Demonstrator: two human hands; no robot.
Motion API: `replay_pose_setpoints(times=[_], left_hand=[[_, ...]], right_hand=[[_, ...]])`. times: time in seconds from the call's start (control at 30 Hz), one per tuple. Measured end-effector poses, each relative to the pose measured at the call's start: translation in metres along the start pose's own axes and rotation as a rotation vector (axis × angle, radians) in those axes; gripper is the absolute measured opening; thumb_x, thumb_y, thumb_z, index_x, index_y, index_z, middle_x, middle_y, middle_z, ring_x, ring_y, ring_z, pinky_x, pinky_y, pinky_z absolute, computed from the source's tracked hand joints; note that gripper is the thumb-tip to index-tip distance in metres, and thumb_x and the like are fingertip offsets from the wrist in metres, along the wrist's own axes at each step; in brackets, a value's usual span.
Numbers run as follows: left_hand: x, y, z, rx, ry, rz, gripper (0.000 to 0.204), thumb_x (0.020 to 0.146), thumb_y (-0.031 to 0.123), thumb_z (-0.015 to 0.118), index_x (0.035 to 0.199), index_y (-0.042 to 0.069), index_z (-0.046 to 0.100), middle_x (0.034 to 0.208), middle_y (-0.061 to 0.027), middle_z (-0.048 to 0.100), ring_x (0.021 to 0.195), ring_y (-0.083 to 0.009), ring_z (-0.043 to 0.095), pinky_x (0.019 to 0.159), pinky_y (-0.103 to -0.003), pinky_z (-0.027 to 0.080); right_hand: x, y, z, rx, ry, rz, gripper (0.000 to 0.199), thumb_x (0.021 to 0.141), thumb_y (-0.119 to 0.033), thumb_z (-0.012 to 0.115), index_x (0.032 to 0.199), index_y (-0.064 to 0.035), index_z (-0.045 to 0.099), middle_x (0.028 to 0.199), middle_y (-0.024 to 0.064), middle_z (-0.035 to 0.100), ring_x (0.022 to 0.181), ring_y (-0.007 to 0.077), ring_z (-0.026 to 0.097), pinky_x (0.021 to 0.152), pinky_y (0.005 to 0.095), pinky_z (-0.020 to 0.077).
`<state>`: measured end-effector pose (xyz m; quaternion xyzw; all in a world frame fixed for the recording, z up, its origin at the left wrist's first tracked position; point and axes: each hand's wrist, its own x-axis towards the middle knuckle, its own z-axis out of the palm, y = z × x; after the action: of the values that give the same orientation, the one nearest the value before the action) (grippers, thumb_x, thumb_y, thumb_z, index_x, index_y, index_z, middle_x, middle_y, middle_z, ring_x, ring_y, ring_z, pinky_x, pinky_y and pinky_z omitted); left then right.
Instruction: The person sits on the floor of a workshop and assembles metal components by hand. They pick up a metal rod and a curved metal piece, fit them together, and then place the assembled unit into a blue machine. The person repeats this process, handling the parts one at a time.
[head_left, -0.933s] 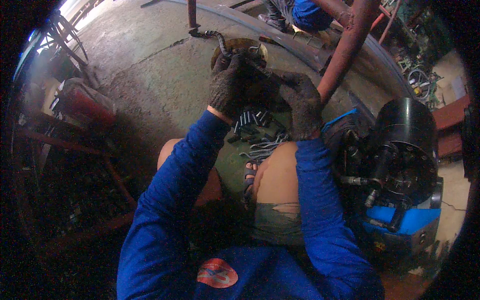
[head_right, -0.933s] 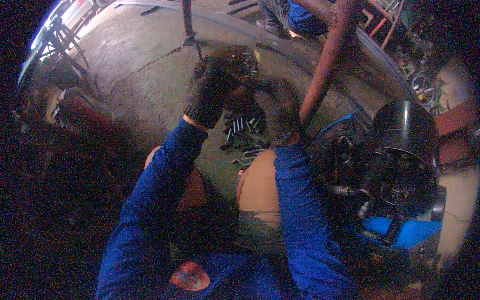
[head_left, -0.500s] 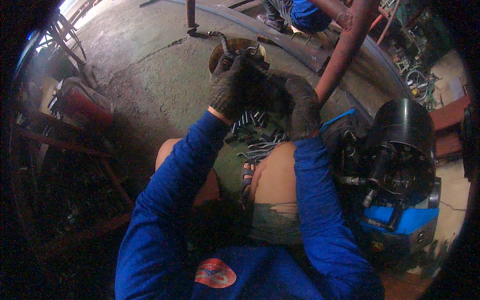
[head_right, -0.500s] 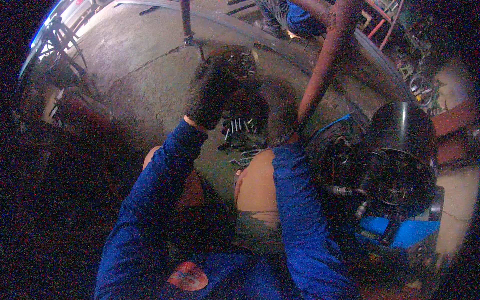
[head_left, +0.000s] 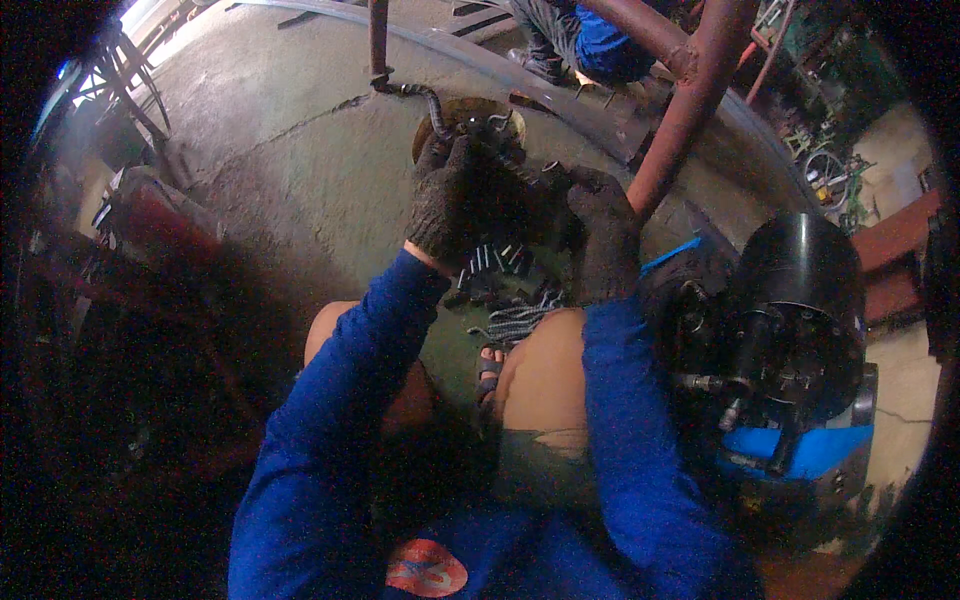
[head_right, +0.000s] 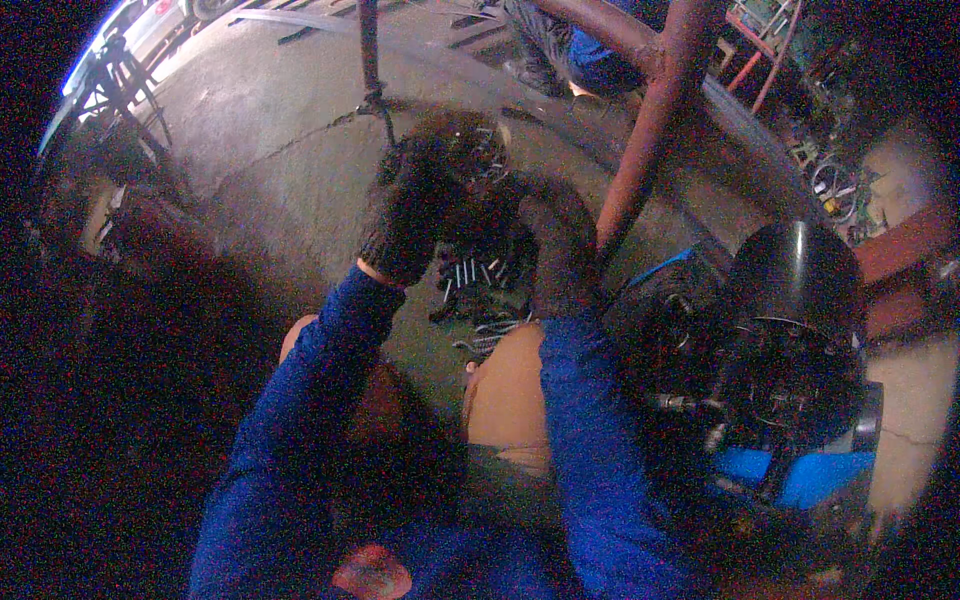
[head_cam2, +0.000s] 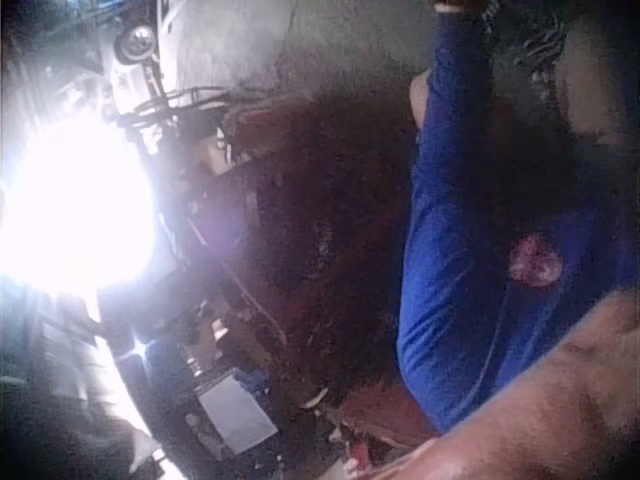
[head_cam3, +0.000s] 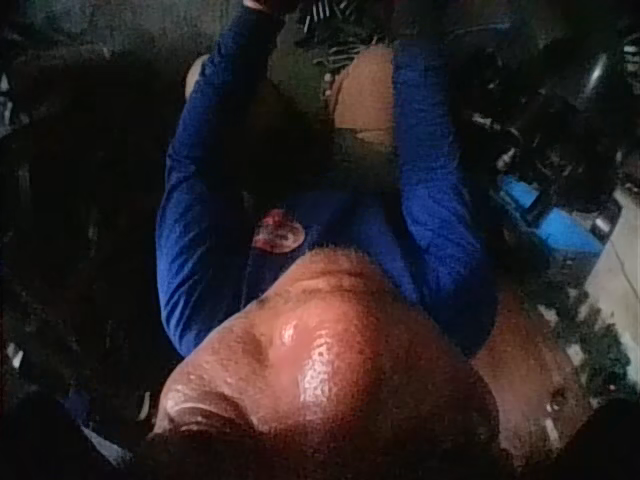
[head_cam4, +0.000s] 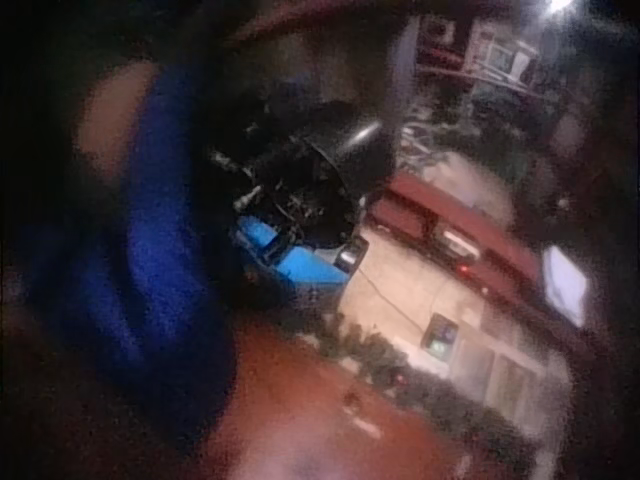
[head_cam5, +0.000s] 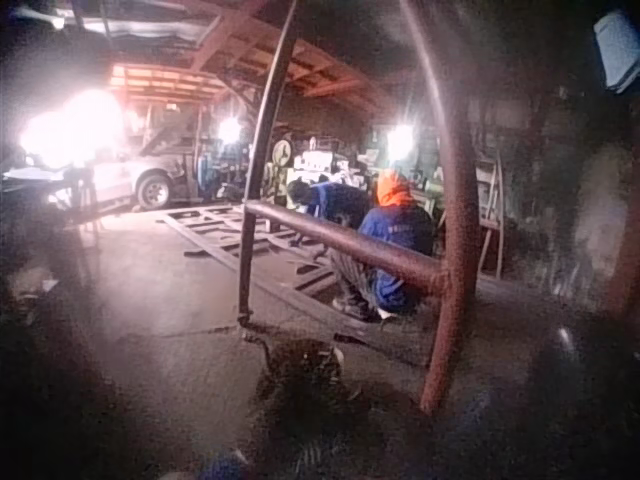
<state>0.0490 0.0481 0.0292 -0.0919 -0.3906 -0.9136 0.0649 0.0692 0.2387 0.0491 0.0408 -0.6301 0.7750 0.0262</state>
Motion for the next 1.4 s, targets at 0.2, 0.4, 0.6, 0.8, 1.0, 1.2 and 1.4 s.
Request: replay_pose_setpoints(times=[0.2,0.4,0.6,0.8,1.0,1.2,1.4], left_hand=[[0.001,-0.013,-0.004,-0.107,0.046,-0.015,0.028,0.104,0.021,0.062,0.128,0.006,0.058,0.107,-0.0079,0.069,0.091,-0.0192,0.068,0.079,-0.035,0.059],[0.005,-0.02,-0.005,0.364,0.043,0.306,0.024,0.104,0.018,0.062,0.125,0.006,0.06,0.108,-0.0075,0.07,0.093,-0.0194,0.069,0.082,-0.034,0.058],[0.003,-0.017,-0.012,0.129,-0.01,0.05,0.036,0.1,0.019,0.064,0.133,0.007,0.058,0.123,-0.0088,0.065,0.11,-0.0241,0.062,0.096,-0.038,0.05],[0.006,-0.017,-0.017,0.194,-0.085,-0.021,0.051,0.096,0.021,0.067,0.143,0.008,0.054,0.141,-0.0103,0.06,0.13,-0.0297,0.054,0.113,-0.042,0.04],[0.009,-0.023,-0.023,0.159,-0.135,-0.009,0.054,0.096,0.021,0.065,0.146,0.007,0.052,0.147,-0.0098,0.058,0.138,-0.0289,0.05,0.121,-0.043,0.032],[0.011,-0.028,-0.028,0.135,-0.11,-0.039,0.054,0.097,0.023,0.064,0.146,0.005,0.051,0.147,-0.0099,0.058,0.14,-0.0282,0.049,0.121,-0.043,0.034],[0.007,-0.018,-0.004,-0.084,0.007,0.008,0.03,0.1,0.019,0.067,0.127,0.007,0.062,0.114,-0.0081,0.07,0.1,-0.0206,0.066,0.085,-0.034,0.055]], right_hand=[[-0.008,-0.006,0.005,0.096,-0.091,0.028,0.035,0.097,-0.015,0.06,0.129,-0.0005,0.064,0.123,0.0109,0.07,0.109,0.0226,0.067,0.097,0.0349,0.0548],[0.002,-0.002,-0.005,0.458,-0.042,0.394,0.034,0.099,-0.017,0.059,0.128,-0.0008,0.064,0.122,0.0106,0.069,0.107,0.0218,0.067,0.095,0.0337,0.0551],[0.011,0.011,-0.019,0.096,-0.147,0.185,0.034,0.102,-0.02,0.058,0.128,-0.0008,0.065,0.122,0.0105,0.068,0.107,0.0211,0.066,0.095,0.0342,0.0539],[-0.002,-0.009,-0.001,-0.026,-0.084,0.062,0.034,0.103,-0.022,0.058,0.128,-0.0006,0.066,0.121,0.0106,0.069,0.109,0.0211,0.065,0.098,0.0347,0.0525],[0.002,0.006,-0.005,-0.094,-0.078,-0.016,0.033,0.103,-0.023,0.058,0.126,-0.0007,0.067,0.121,0.0113,0.069,0.108,0.0216,0.066,0.097,0.0353,0.0539],[0.001,-0.022,0.004,0.577,-0.077,0.485,0.038,0.105,-0.027,0.055,0.129,0.0005,0.066,0.123,0.0127,0.07,0.107,0.0243,0.068,0.095,0.0383,0.0564],[0.0,-0.003,0.008,0.245,-0.173,0.166,0.054,0.109,-0.043,0.046,0.132,0.0023,0.064,0.131,0.016,0.068,0.114,0.0275,0.068,0.1,0.0404,0.0559]])
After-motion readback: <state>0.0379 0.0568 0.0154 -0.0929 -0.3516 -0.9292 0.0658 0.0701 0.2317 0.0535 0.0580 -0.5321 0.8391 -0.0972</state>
